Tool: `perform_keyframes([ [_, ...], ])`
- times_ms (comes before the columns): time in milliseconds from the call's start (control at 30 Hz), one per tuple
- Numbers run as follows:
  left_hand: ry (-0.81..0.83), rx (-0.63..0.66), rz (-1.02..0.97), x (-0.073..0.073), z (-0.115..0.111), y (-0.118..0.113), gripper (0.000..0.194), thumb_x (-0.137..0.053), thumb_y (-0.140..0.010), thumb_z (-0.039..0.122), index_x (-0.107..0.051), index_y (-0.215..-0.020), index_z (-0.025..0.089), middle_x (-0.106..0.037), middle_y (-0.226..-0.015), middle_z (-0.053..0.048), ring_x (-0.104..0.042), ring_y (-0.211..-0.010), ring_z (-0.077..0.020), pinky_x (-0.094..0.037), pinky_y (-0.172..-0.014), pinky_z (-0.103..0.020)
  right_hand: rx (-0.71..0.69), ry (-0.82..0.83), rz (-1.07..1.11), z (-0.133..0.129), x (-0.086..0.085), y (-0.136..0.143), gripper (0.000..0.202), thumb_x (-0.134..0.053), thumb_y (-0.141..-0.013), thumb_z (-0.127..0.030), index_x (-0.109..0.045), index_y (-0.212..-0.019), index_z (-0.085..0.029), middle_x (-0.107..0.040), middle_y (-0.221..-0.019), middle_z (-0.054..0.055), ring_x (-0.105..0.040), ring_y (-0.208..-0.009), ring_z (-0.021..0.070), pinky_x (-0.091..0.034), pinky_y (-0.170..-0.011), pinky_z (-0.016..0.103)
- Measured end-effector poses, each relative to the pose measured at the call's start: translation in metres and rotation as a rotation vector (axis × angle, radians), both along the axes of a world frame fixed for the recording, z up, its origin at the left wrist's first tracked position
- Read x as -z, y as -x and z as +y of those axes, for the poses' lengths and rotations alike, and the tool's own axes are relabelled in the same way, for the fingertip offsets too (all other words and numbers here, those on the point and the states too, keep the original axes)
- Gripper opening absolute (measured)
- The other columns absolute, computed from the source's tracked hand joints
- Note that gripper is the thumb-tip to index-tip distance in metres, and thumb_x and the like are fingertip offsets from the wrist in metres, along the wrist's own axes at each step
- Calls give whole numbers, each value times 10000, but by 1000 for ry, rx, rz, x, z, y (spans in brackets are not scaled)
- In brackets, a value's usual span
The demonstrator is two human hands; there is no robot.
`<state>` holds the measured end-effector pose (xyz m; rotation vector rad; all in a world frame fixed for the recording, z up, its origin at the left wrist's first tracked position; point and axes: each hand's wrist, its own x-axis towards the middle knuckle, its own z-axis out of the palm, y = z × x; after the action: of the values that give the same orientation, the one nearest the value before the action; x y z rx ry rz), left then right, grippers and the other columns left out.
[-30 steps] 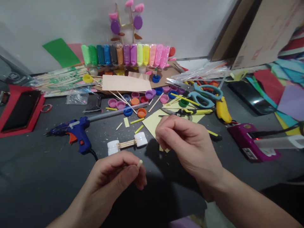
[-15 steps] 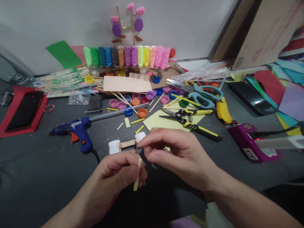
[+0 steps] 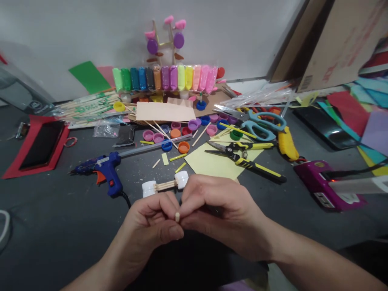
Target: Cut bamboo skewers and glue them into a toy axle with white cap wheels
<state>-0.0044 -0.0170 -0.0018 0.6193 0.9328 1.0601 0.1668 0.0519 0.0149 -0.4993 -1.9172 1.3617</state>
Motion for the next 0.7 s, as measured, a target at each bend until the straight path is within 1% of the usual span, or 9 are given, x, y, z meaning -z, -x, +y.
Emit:
perform_keyframes([
  [100,-42,21,45,-1,0,-1,221,-861,-690,350,-716,-627,195,-593,-681,-4,-512,-646,-128,-408,-621,-240,-14,-54,-38,-1,-2,-1,106,-684,-896,-180,-690,-792,-161,-626,-700,9,-560,-644,106,-444,-594,227],
  [200,-145,14,125,-3,0,-1,150,-794,-781,324,-753,-693,210,-611,-698,-18,-536,-645,-130,-430,-606,-235,49,-11,-76,0,-8,-6,134,-657,-890,-161,-653,-756,-178,-599,-697,0,-546,-633,113,-426,-568,241],
  [267,-251,-22,206,-4,0,0,127,-745,-834,302,-768,-743,216,-625,-728,-30,-557,-678,-135,-451,-616,-227,185,54,-32,4,-11,-11,177,-636,-893,-165,-619,-720,-198,-576,-694,-6,-540,-638,126,-423,-567,256],
  [367,-367,-106,333,-5,-2,5,93,-707,-864,222,-764,-799,256,-665,-784,-23,-599,-771,-145,-492,-692,-219,480,72,67,16,-13,-18,319,-567,-948,-201,-556,-630,-215,-508,-608,-21,-478,-571,125,-392,-546,271],
  [400,-386,-137,377,-6,-3,6,115,-703,-862,191,-760,-812,278,-676,-789,-9,-612,-787,-142,-500,-706,-210,567,49,69,21,-13,-20,300,-568,-948,-200,-572,-649,-219,-501,-598,-26,-459,-550,122,-381,-536,270],
  [467,-400,-186,473,-8,-5,9,158,-711,-845,156,-756,-833,307,-691,-800,15,-635,-790,-135,-510,-698,-191,667,-21,-8,30,-12,-23,117,-613,-908,-170,-651,-809,-221,-568,-671,-24,-491,-575,123,-395,-550,264],
  [533,-341,-275,519,-11,-8,11,139,-734,-828,184,-751,-863,317,-696,-826,30,-648,-777,-126,-514,-682,-173,646,-105,-155,37,-11,-27,83,-647,-872,-153,-679,-924,-209,-648,-786,-8,-559,-656,131,-427,-602,260],
  [633,-221,-343,483,-11,-9,11,126,-737,-836,236,-742,-930,319,-706,-843,31,-653,-779,-121,-517,-689,-164,474,-201,-481,44,-13,-34,94,-624,-894,-179,-691,-828,-186,-692,-801,6,-601,-720,143,-425,-656,258],
  [700,-185,-353,431,-10,-7,10,154,-728,-849,250,-733,-985,322,-704,-833,28,-648,-806,-121,-515,-705,-161,345,-236,-773,46,-13,-37,89,-634,-893,-208,-699,-836,-187,-697,-791,13,-603,-718,153,-393,-643,261],
])
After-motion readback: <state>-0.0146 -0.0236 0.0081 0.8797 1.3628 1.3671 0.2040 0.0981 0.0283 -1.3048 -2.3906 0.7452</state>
